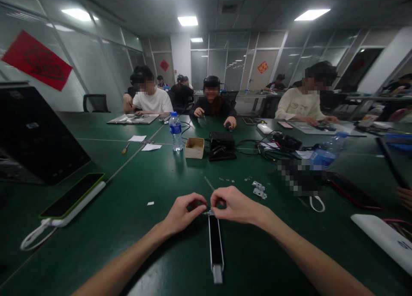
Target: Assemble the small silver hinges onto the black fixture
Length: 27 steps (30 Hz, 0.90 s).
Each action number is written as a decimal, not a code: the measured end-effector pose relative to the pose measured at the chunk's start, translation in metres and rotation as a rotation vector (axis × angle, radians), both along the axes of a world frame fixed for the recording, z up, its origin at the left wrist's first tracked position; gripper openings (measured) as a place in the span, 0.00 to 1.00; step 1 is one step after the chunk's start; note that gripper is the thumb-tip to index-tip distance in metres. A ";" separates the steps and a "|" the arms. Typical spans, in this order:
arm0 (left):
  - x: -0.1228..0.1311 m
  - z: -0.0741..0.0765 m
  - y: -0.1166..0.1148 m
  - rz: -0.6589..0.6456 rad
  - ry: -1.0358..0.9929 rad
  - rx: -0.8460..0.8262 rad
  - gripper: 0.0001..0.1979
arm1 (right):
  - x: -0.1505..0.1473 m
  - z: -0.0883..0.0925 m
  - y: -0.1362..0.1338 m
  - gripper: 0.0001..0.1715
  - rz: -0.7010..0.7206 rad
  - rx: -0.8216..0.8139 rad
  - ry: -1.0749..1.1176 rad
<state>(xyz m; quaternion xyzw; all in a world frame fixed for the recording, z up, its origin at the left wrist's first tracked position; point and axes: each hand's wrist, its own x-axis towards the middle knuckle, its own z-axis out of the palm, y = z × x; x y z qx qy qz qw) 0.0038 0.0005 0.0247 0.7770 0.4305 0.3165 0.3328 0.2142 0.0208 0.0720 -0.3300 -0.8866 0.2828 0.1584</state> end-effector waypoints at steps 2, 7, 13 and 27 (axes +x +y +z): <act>0.001 -0.002 -0.001 -0.038 -0.050 -0.049 0.11 | -0.004 -0.002 -0.003 0.05 0.013 0.014 0.040; 0.001 -0.008 0.000 -0.054 -0.172 -0.136 0.12 | -0.006 -0.006 -0.004 0.04 0.018 0.027 0.093; -0.002 -0.009 0.003 -0.071 -0.239 -0.225 0.16 | -0.007 -0.009 -0.003 0.04 0.017 0.095 0.124; -0.010 0.006 0.010 -0.072 0.008 -0.172 0.09 | 0.008 -0.001 0.006 0.08 -0.085 0.042 -0.185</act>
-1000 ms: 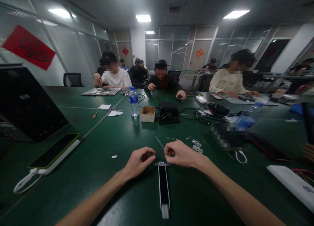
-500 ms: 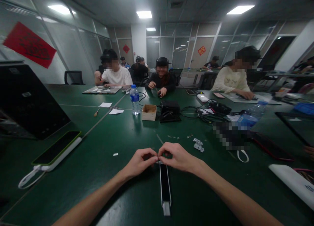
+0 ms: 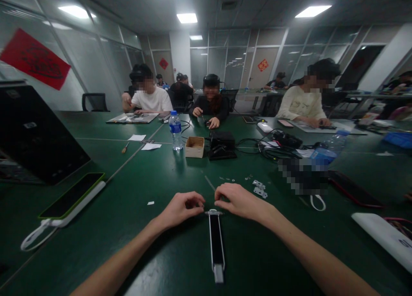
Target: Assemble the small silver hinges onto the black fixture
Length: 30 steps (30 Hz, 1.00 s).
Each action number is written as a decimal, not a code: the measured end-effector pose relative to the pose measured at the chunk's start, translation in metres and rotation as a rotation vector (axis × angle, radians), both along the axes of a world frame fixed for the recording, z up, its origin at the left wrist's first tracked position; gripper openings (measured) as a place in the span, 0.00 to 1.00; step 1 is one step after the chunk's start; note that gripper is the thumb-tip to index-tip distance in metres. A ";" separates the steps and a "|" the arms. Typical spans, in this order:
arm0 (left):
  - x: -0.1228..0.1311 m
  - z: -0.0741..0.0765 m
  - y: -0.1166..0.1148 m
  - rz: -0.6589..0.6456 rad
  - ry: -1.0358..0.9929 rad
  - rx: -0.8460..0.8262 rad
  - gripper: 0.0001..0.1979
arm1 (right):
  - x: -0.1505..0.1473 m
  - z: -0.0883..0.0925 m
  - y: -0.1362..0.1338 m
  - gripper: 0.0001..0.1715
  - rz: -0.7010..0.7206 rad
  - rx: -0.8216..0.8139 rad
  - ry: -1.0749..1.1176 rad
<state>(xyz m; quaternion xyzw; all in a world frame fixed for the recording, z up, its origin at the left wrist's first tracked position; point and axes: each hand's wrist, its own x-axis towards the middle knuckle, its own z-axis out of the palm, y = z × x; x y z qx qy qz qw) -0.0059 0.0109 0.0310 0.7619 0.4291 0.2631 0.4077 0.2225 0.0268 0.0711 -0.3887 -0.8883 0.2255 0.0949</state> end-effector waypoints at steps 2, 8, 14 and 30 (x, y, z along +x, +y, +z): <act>-0.002 0.003 0.001 -0.037 0.105 0.029 0.07 | 0.007 0.003 0.002 0.08 -0.054 -0.110 -0.090; -0.003 -0.001 0.000 -0.088 0.192 0.025 0.06 | 0.014 0.006 0.000 0.09 -0.100 -0.326 -0.199; 0.000 -0.003 0.000 -0.067 0.221 0.011 0.06 | 0.011 0.002 0.000 0.09 -0.068 -0.359 -0.232; 0.008 -0.011 -0.003 -0.017 0.247 0.036 0.07 | 0.013 0.008 -0.001 0.09 -0.032 -0.363 -0.196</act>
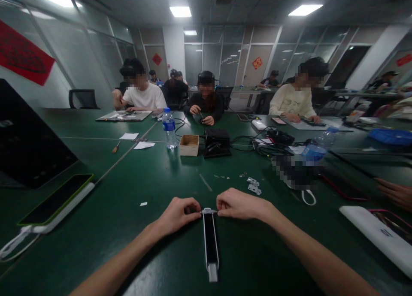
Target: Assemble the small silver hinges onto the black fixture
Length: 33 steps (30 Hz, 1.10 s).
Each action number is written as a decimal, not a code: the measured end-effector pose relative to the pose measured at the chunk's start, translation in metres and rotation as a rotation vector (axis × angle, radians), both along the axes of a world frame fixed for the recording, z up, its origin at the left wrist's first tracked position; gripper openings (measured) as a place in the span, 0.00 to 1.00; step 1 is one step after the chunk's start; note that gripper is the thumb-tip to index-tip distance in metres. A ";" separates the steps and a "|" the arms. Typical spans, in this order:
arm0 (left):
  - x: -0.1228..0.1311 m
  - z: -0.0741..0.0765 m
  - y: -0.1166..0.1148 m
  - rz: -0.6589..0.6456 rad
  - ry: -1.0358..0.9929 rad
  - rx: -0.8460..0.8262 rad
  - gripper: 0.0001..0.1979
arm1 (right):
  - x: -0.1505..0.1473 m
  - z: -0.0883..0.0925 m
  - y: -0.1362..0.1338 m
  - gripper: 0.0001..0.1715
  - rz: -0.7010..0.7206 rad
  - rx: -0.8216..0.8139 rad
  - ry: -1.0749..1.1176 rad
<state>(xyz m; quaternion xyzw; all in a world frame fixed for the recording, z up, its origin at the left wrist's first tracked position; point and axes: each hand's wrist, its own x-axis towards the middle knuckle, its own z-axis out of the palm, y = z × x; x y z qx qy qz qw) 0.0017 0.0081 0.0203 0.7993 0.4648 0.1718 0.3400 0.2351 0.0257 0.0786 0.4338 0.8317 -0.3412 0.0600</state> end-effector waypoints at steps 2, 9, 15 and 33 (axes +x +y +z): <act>-0.001 0.001 0.000 -0.011 0.000 0.008 0.08 | 0.012 0.005 0.008 0.10 -0.051 0.054 -0.016; -0.003 0.003 0.003 -0.021 -0.011 0.017 0.09 | 0.082 0.000 0.054 0.10 -0.419 0.328 -0.314; -0.002 0.001 0.003 -0.007 -0.006 0.003 0.08 | 0.102 -0.023 0.069 0.04 -0.444 0.169 -0.336; 0.007 -0.011 0.001 0.023 0.036 0.238 0.11 | 0.042 0.023 0.023 0.08 -0.219 0.160 0.013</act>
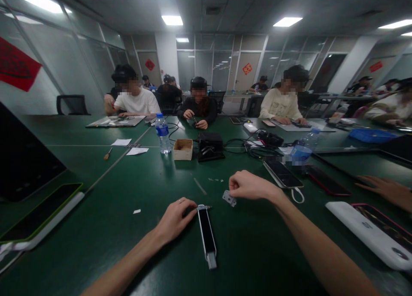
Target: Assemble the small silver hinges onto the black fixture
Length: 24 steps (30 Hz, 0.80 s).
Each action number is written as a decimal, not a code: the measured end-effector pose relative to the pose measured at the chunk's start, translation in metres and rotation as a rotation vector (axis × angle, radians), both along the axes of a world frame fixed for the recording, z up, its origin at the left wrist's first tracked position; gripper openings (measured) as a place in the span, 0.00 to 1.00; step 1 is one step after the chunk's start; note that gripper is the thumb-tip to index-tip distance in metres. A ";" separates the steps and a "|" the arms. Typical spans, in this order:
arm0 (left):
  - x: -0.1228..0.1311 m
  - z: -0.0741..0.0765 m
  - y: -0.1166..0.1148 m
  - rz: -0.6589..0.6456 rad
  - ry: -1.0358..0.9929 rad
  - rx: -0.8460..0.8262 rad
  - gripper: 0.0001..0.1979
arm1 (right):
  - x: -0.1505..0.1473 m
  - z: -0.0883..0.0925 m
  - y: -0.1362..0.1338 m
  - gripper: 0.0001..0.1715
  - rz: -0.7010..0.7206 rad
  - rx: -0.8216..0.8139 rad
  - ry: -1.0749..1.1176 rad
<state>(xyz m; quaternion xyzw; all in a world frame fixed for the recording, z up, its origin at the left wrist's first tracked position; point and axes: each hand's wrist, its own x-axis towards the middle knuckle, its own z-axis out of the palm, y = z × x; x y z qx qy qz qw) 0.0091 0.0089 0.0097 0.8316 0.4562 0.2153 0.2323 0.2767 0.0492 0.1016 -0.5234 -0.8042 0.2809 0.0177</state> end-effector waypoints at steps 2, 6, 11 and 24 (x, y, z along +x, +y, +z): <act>0.001 -0.005 0.002 0.029 -0.019 0.030 0.10 | -0.018 -0.003 -0.006 0.10 0.042 0.022 0.125; 0.001 -0.010 0.004 0.053 -0.045 0.059 0.08 | -0.049 -0.017 -0.016 0.09 0.032 0.050 0.302; -0.008 -0.007 0.007 0.033 -0.029 0.045 0.11 | -0.064 -0.032 -0.023 0.09 -0.038 0.103 0.360; -0.007 0.021 -0.008 -0.030 -0.019 0.065 0.21 | -0.081 -0.042 -0.038 0.12 -0.111 0.019 0.487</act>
